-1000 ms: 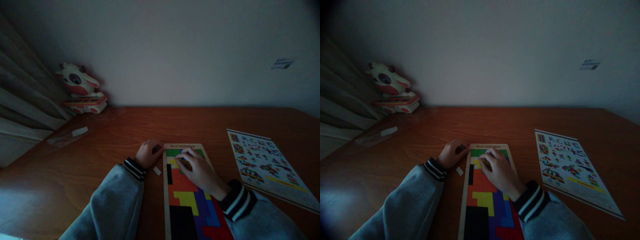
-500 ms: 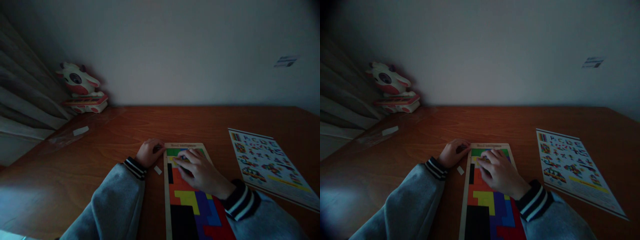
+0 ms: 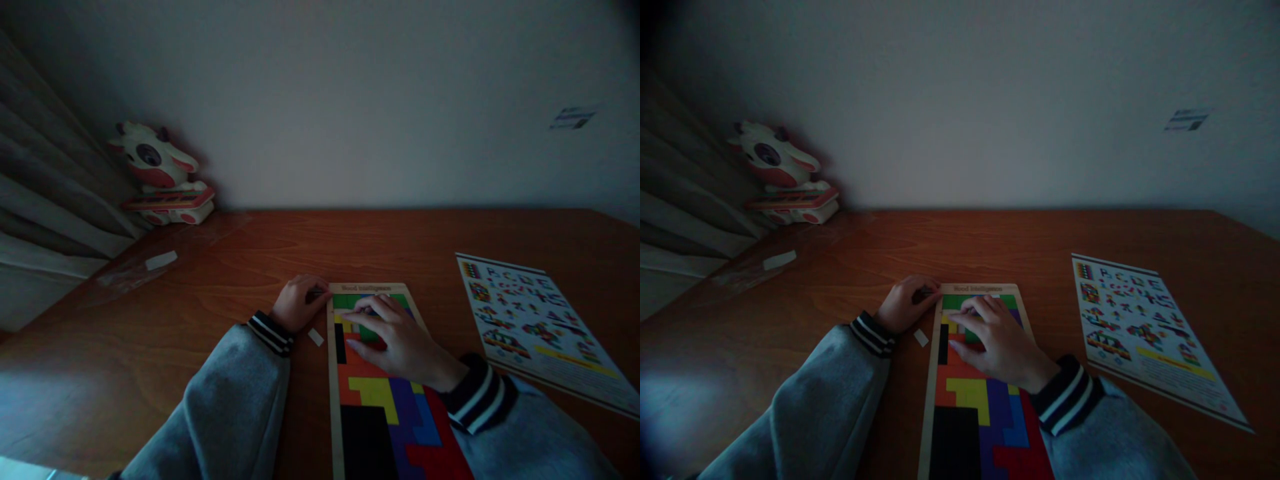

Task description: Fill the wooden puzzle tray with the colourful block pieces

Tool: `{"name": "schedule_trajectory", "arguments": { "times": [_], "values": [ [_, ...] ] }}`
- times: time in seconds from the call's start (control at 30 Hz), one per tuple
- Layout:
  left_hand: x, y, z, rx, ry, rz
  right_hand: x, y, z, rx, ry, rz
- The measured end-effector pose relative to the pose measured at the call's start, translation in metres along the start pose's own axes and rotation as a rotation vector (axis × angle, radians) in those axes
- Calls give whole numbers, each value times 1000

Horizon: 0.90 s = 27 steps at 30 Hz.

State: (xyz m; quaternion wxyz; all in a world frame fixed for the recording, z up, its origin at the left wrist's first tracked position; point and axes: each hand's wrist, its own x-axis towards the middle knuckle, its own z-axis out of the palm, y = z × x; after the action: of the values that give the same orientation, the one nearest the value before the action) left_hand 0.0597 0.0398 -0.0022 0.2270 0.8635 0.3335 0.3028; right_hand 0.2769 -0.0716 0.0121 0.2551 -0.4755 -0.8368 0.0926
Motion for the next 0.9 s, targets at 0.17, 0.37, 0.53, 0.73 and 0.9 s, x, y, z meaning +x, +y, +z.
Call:
{"name": "schedule_trajectory", "arguments": {
  "times": [0.17, 0.37, 0.53, 0.73, 0.9],
  "values": [
    [0, 2, -1, -6, 5, 1, -1, 3, 2, -17, 34, 26],
    [1, 3, -1, 9, 3, 5, 1, 4, 7, -2, 64, 120],
    [1, 2, 0, 10, 10, 7, 6, 1, 10, 64, 92, 179],
    [1, 1, 0, -3, 15, 10, 10, -1, 14, 57, 97, 239],
    [1, 0, 1, -1, 22, 25, 11, -2, 13, 41, 77, 277]
  ]
}}
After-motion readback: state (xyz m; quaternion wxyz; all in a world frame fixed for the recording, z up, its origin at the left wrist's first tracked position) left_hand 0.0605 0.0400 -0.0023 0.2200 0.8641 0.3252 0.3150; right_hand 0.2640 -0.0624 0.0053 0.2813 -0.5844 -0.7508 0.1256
